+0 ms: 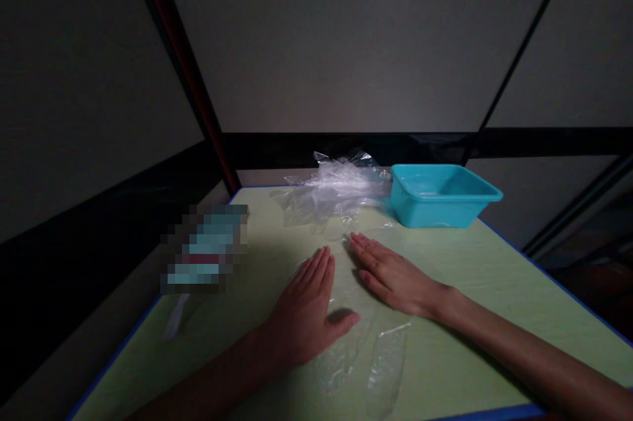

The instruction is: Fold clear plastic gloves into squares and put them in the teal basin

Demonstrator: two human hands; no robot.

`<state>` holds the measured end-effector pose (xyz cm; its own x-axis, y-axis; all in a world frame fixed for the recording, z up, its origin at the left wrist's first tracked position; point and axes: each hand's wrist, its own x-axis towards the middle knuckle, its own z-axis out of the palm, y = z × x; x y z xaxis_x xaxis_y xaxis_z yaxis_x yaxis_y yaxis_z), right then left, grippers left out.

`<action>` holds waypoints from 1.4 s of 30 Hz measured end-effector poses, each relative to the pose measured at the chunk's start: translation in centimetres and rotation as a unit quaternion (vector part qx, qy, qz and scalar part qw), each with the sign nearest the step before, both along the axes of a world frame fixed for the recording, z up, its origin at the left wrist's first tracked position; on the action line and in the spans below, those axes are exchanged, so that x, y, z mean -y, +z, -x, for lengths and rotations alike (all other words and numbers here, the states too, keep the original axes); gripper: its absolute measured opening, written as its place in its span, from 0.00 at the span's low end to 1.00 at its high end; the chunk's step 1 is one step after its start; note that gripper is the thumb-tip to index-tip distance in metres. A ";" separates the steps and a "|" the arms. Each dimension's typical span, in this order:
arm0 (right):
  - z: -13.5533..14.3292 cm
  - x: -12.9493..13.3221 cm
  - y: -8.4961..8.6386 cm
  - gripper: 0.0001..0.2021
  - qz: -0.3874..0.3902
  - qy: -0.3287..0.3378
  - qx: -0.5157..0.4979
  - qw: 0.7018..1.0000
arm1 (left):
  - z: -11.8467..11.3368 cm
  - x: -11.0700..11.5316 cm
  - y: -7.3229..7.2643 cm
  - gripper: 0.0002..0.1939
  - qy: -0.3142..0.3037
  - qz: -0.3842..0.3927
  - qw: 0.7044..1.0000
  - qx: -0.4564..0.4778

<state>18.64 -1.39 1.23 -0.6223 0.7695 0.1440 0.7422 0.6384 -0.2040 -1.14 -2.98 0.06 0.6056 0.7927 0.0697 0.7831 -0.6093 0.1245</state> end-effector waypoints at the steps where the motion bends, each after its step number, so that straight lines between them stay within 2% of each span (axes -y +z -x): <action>1: 0.7 0.2 0.0 0.26 0.001 0.004 -0.002 1.000 | 0.0 0.0 -0.2 0.42 -0.003 -0.004 1.000 0.005; 7: 3.8 0.8 -0.7 0.27 0.004 0.029 -0.016 0.999 | 0.0 0.3 -1.1 0.40 -0.019 -0.044 0.998 0.034; 14: 4.0 0.9 -1.7 0.28 -0.009 0.044 -0.015 0.999 | 0.0 0.5 -1.4 0.43 -0.023 -0.059 0.998 0.006; 18: 2.9 0.6 -1.8 0.31 0.003 0.018 0.001 1.000 | 0.1 0.5 -1.4 0.45 -0.016 -0.057 0.998 -0.012; 22: 0.8 0.1 -1.8 0.35 0.011 -0.007 0.014 1.000 | 0.0 0.5 -1.0 0.46 -0.005 -0.031 0.999 -0.026; 32: -4.0 -1.0 -1.8 0.35 0.013 -0.050 0.056 0.997 | 0.0 0.7 -0.7 0.46 0.003 -0.016 0.999 -0.032; 42: -4.9 -1.1 -2.1 0.34 -0.011 -0.054 0.056 0.997 | 0.1 0.7 -0.3 0.46 -0.010 -0.009 0.999 -0.037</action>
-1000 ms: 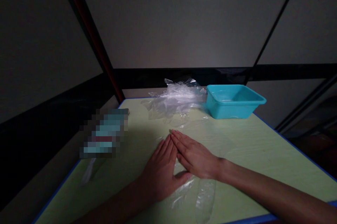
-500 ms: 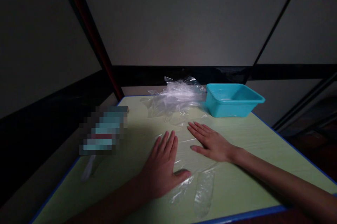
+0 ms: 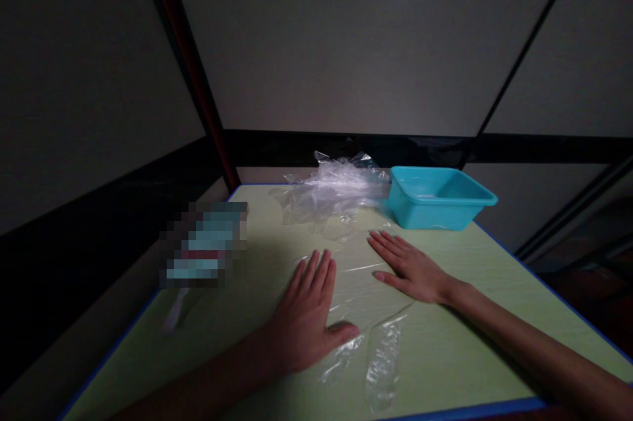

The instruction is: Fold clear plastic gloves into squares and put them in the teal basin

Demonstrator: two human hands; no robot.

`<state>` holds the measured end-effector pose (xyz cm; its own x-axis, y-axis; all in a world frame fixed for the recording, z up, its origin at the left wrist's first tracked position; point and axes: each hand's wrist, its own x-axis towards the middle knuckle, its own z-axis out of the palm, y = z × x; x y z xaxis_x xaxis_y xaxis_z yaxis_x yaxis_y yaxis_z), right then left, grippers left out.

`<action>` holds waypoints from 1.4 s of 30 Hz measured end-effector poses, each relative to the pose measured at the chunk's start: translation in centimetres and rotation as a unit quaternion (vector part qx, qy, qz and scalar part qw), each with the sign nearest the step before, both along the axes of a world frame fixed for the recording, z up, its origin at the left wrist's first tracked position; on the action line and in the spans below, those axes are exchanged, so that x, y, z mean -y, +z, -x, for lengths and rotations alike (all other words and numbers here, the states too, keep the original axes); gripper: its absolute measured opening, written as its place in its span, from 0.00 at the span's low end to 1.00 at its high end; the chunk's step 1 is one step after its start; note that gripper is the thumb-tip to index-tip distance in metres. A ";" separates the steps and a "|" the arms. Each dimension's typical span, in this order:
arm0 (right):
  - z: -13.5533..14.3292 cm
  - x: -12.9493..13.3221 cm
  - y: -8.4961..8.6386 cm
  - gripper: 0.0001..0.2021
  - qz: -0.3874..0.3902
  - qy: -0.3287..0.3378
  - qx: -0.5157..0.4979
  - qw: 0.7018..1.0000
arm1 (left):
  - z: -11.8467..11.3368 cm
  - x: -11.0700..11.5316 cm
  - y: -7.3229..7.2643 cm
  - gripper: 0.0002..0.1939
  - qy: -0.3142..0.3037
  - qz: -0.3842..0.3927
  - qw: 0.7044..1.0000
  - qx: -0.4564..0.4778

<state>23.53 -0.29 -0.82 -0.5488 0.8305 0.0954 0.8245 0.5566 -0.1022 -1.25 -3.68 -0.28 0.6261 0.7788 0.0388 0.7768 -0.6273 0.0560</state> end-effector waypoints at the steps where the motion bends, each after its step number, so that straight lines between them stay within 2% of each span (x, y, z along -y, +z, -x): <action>1: 0.0 0.0 0.0 0.34 -0.002 0.000 0.001 1.000 | 0.0 0.0 0.0 0.46 -0.004 -0.001 1.000 0.001; 7: 0.2 0.6 -0.2 0.33 -0.013 -0.003 -0.009 1.000 | 0.2 0.0 0.2 0.45 -0.013 0.007 1.000 -0.004; 14: 1.0 1.9 -0.1 0.36 -0.005 -0.042 0.006 0.999 | 1.3 0.3 0.2 0.43 -0.037 0.019 0.999 -0.010; 21: 0.7 1.8 -0.4 0.36 -0.011 -0.037 -0.013 0.999 | 1.2 0.3 0.6 0.44 -0.031 0.032 0.999 -0.024; 25: 0.0 1.9 -0.4 0.38 -0.002 -0.043 -0.025 0.999 | 1.4 0.1 0.0 0.46 -0.037 0.037 0.999 -0.002; 28: -0.4 1.9 0.3 0.38 0.036 -0.029 -0.043 0.998 | 2.1 -0.2 -0.1 0.47 -0.031 0.060 0.996 0.054; 31: -0.1 1.5 1.5 0.37 0.053 -0.025 -0.078 0.995 | 2.9 -0.8 1.0 0.40 -0.015 0.076 0.990 0.116; 34: 1.5 0.7 2.5 0.37 0.015 -0.006 -0.096 0.995 | 2.5 -2.1 2.7 0.38 -0.009 0.036 0.992 0.124; 36: 3.2 0.1 2.5 0.37 0.001 0.023 -0.092 0.995 | 1.6 -3.2 3.1 0.34 -0.016 0.005 0.992 0.122; 38: 4.8 -0.3 2.2 0.36 -0.005 0.043 -0.090 0.995 | 0.4 -4.5 2.6 0.31 -0.043 -0.029 0.991 0.121; 42: 6.6 -0.5 0.9 0.34 -0.002 0.059 -0.089 0.994 | -1.2 -6.5 -0.2 0.26 -0.071 -0.072 0.989 0.112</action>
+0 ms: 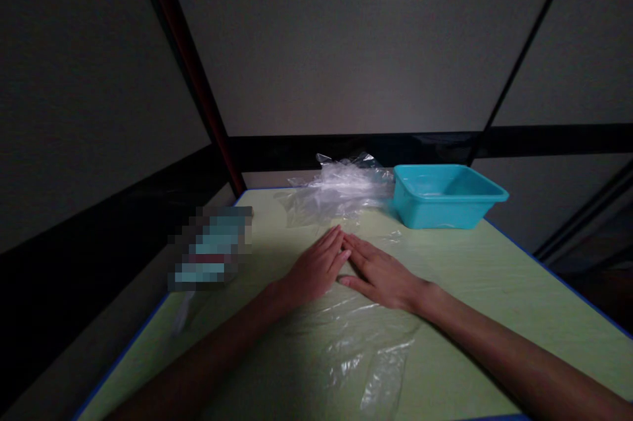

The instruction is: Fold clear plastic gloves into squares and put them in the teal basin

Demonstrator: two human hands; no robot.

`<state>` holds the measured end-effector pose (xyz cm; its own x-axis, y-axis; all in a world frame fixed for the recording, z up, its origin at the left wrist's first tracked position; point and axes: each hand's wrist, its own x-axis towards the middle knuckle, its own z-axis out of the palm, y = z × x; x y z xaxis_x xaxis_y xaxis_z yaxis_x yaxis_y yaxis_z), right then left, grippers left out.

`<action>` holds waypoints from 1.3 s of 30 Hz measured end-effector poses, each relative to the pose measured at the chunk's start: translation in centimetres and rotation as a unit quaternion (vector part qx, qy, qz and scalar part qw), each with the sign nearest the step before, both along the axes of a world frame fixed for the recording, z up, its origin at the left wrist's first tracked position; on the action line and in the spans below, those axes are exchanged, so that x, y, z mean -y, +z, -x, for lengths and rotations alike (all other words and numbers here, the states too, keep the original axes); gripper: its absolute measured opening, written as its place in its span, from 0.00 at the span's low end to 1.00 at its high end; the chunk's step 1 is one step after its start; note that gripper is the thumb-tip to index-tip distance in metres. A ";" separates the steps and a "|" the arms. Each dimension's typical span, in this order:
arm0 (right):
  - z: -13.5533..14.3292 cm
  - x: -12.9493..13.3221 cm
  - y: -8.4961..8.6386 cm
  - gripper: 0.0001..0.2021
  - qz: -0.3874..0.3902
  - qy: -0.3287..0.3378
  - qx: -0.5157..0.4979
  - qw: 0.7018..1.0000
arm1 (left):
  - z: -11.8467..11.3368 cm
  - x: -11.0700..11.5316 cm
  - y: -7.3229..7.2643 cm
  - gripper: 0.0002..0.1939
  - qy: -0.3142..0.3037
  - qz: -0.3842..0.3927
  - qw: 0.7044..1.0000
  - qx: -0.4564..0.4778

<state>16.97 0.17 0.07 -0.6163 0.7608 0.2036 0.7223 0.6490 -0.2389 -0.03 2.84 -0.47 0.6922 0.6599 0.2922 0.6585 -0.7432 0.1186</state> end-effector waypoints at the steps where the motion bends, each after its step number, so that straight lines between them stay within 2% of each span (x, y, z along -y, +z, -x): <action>1: 0.1 0.0 -0.3 0.34 0.002 0.003 0.000 1.000 | -0.1 -0.2 -0.6 0.25 0.006 -0.006 1.000 -0.003; 5: 0.0 0.2 -0.7 0.35 0.012 0.005 -0.004 1.000 | -0.1 -0.4 -1.8 0.26 0.031 -0.027 0.999 -0.022; 15: -1.9 -0.2 -0.2 0.34 0.038 0.000 0.055 0.998 | -0.3 0.1 -0.9 0.31 0.053 -0.018 0.995 -0.079; 28: -6.6 -0.7 -0.9 0.31 0.020 -0.074 0.082 0.994 | -0.2 0.1 -0.8 0.31 0.047 -0.010 0.996 -0.075; 35: -7.3 -0.4 -1.8 0.32 -0.033 -0.135 0.042 0.989 | 0.0 0.0 -1.0 0.32 0.039 0.009 0.998 -0.050; 39: -7.7 -0.5 -1.8 0.35 -0.019 -0.165 -0.016 0.986 | 0.3 0.1 -0.8 0.30 0.031 0.046 0.998 0.013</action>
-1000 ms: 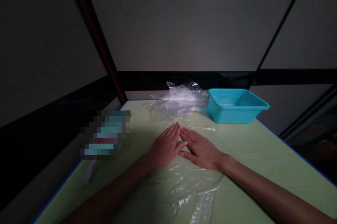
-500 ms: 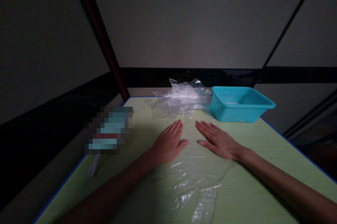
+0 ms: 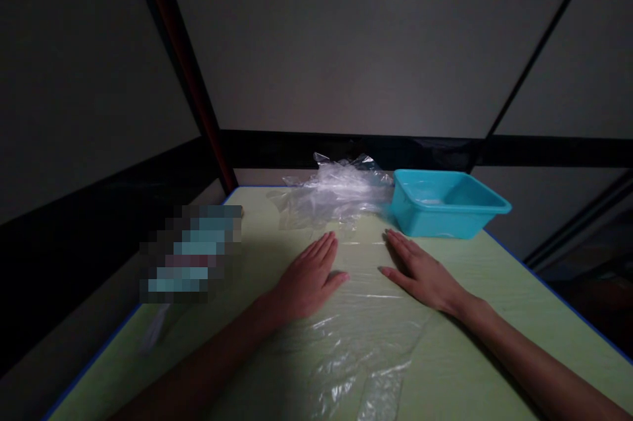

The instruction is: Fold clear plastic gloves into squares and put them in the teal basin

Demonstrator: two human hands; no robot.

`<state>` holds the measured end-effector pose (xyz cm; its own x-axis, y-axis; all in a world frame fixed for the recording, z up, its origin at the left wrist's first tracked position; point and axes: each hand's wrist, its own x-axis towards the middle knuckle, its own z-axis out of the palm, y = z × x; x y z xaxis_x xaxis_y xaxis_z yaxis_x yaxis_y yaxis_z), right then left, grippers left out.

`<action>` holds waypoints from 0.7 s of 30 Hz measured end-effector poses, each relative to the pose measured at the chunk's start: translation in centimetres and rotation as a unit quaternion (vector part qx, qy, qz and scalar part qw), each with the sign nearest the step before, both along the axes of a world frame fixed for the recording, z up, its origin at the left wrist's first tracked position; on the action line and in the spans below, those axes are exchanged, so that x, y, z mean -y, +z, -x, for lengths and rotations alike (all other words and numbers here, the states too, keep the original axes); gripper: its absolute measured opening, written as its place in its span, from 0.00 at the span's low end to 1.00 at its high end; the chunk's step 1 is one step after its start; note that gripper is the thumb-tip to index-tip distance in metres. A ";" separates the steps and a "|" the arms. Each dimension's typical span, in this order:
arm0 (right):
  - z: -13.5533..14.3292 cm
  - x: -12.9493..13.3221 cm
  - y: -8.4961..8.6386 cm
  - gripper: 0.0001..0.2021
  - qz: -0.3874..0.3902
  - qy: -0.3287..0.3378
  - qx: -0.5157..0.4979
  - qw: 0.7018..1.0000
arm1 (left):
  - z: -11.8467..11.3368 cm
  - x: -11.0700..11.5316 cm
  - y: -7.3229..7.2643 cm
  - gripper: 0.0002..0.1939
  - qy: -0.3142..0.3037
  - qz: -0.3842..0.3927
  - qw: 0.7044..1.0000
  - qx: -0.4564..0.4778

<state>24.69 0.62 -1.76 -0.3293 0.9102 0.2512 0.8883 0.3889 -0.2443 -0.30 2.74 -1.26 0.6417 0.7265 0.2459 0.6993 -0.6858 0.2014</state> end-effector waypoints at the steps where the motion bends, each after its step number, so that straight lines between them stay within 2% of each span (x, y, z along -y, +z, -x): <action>1: -0.1 -0.1 0.0 0.34 0.006 -0.006 -0.022 1.000 | 0.1 -0.1 0.0 0.29 0.005 0.010 1.000 0.026; 5: -0.4 -0.6 0.2 0.26 0.021 -0.023 -0.102 0.994 | 0.3 -0.8 -0.4 0.23 0.060 0.041 0.988 0.137; 8: -0.4 -0.8 0.4 0.22 0.011 -0.012 -0.137 0.990 | 0.4 -1.3 -0.8 0.20 0.090 0.054 0.977 0.185; 15: 0.0 -0.8 1.2 0.11 -0.017 0.030 -0.189 0.981 | 0.3 -1.2 -0.2 0.15 0.058 0.041 0.974 0.215; 21: 0.0 -1.1 1.3 0.11 -0.027 0.041 -0.191 0.980 | 0.0 -1.5 0.3 0.12 0.058 0.035 0.961 0.266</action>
